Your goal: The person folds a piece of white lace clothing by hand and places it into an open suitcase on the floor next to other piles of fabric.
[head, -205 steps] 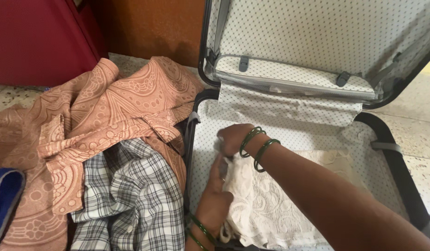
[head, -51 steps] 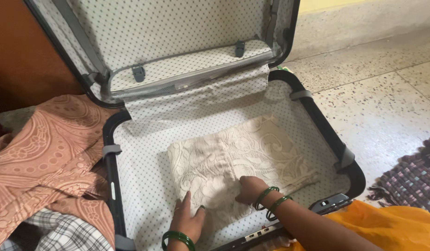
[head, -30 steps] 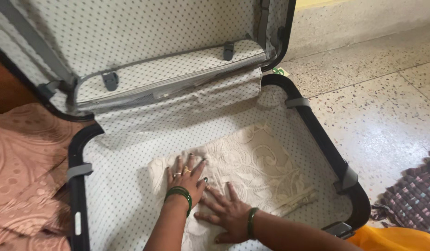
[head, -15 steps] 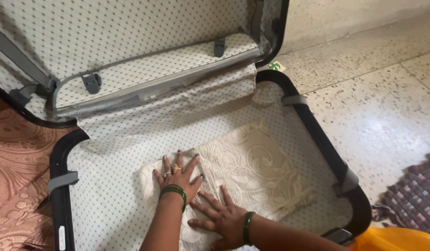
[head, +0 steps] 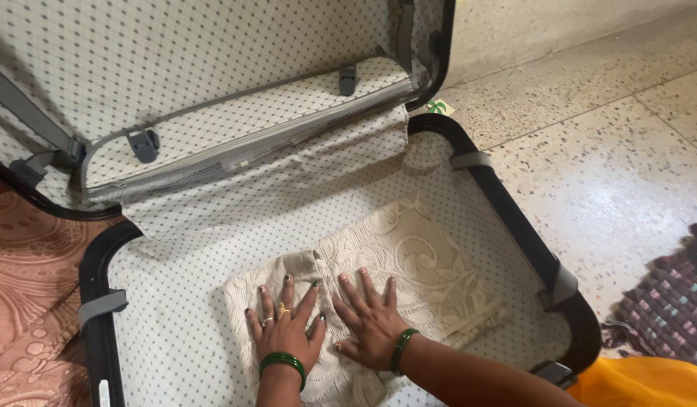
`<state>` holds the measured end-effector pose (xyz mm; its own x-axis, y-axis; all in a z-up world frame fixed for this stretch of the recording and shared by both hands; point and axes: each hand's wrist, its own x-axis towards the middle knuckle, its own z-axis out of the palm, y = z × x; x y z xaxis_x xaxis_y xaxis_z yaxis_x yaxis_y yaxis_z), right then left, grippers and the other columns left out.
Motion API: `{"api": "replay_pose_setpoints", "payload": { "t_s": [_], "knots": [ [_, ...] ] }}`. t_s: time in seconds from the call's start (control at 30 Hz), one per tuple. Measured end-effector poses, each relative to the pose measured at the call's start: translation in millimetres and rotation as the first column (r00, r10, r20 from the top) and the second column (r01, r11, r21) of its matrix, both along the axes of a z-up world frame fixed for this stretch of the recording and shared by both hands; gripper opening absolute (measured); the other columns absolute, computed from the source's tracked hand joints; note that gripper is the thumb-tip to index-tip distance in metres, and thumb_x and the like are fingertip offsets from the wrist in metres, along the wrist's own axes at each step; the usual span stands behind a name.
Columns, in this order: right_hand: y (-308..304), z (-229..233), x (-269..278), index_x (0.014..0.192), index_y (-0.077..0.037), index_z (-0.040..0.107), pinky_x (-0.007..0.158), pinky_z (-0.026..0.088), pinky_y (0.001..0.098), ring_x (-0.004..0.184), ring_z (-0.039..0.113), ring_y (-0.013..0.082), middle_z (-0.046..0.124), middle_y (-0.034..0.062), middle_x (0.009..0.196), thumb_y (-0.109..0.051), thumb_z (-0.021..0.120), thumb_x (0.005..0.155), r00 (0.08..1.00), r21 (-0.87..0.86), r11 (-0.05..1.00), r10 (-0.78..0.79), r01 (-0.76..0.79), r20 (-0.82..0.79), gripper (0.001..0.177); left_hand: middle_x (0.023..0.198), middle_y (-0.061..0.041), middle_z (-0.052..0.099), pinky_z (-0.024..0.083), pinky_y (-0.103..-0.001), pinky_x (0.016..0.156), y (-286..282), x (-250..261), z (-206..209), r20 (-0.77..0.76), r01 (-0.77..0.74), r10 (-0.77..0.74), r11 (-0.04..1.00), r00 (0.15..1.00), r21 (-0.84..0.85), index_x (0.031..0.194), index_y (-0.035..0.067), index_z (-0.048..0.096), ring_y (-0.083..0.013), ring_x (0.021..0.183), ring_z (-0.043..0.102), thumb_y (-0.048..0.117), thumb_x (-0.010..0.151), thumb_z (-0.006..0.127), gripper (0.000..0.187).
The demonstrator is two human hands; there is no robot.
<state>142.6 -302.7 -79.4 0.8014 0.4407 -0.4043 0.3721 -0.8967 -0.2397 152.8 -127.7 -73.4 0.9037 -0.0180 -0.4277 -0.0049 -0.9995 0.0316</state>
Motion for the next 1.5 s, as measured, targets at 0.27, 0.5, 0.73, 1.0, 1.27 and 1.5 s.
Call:
{"api": "replay_pose_setpoints", "payload": {
  "t_s": [0.27, 0.5, 0.73, 1.0, 1.27, 1.5],
  "knots": [
    [-3, 1, 10, 0.162, -0.022, 0.015, 0.118, -0.006, 0.0704, 0.157, -0.007, 0.0309, -0.003, 0.005, 0.172, -0.064, 0.038, 0.096, 0.999, -0.04, 0.998, -0.037, 0.039, 0.028, 0.082, 0.17, 0.005, 0.001, -0.003, -0.063, 0.12, 2, 1, -11, 0.083, -0.016, 0.018, 1.0, 0.996, -0.019, 0.153, 0.053, 0.024, -0.039, 0.155, -0.006, 0.056, 0.092, 0.051, 0.067],
    [-73, -8, 37, 0.163, -0.033, 0.0, 0.122, -0.008, 0.0596, 0.156, -0.008, 0.0189, -0.013, -0.0032, 0.172, -0.068, 0.026, 0.099, 0.864, -0.243, 0.83, -0.492, 0.502, 0.106, 0.078, 0.169, -0.003, -0.004, -0.007, -0.068, 0.118, -36, 7, -10, 0.05, 0.053, -0.05, 0.997, 0.997, -0.053, 0.158, 0.043, 0.02, -0.0358, 0.155, -0.009, 0.056, 0.093, 0.049, 0.072],
    [-110, -13, 34, 0.163, -0.025, 0.003, 0.122, 0.014, 0.0588, 0.156, 0.0, 0.0227, -0.003, 0.0037, 0.171, -0.062, 0.045, 0.097, 0.532, -0.125, 0.522, -0.844, 0.844, 0.07, 0.087, 0.173, 0.001, -0.008, -0.005, -0.066, 0.121, -63, 11, 8, -0.051, 0.031, -0.032, 0.999, 0.998, -0.012, 0.16, 0.044, 0.018, -0.0316, 0.158, -0.011, 0.055, 0.095, 0.046, 0.071],
    [-144, 19, 27, 0.157, -0.015, 0.034, 0.117, 0.041, 0.0455, 0.141, 0.05, 0.03, 0.05, 0.015, 0.153, -0.035, 0.064, 0.093, 0.47, -0.147, 0.482, -0.876, 0.864, -0.111, 0.073, 0.172, 0.003, 0.001, 0.003, -0.056, 0.124, -64, 8, -6, 0.022, -0.095, 0.1, 0.98, 0.995, -0.174, 0.16, 0.043, 0.016, -0.0247, 0.158, -0.001, 0.056, 0.099, 0.037, 0.066],
    [-143, 40, 33, 0.152, -0.023, 0.046, 0.105, 0.052, 0.0402, 0.126, 0.062, 0.0297, 0.063, 0.0136, 0.138, -0.018, 0.072, 0.082, 0.645, 0.038, 0.644, -0.761, 0.764, -0.078, 0.075, 0.165, -0.006, 0.04, 0.034, -0.039, 0.12, -28, 22, -37, -0.219, -0.446, 0.517, 0.366, 0.827, -0.817, 0.161, 0.03, 0.033, -0.0292, 0.149, 0.044, 0.054, 0.097, 0.032, 0.068],
    [6, 100, -24, 0.143, -0.024, 0.054, 0.082, 0.06, 0.0412, 0.097, 0.073, 0.0252, 0.071, 0.01, 0.121, -0.004, 0.052, 0.087, 0.838, 0.278, 0.795, -0.538, 0.54, -0.089, 0.06, 0.158, -0.015, 0.048, 0.037, -0.048, 0.103, 14, 17, -12, -0.676, -0.607, 0.361, -0.298, 0.643, -0.737, 0.157, 0.024, 0.041, -0.0336, 0.137, 0.045, 0.069, 0.095, 0.026, 0.078]
  ]
}}
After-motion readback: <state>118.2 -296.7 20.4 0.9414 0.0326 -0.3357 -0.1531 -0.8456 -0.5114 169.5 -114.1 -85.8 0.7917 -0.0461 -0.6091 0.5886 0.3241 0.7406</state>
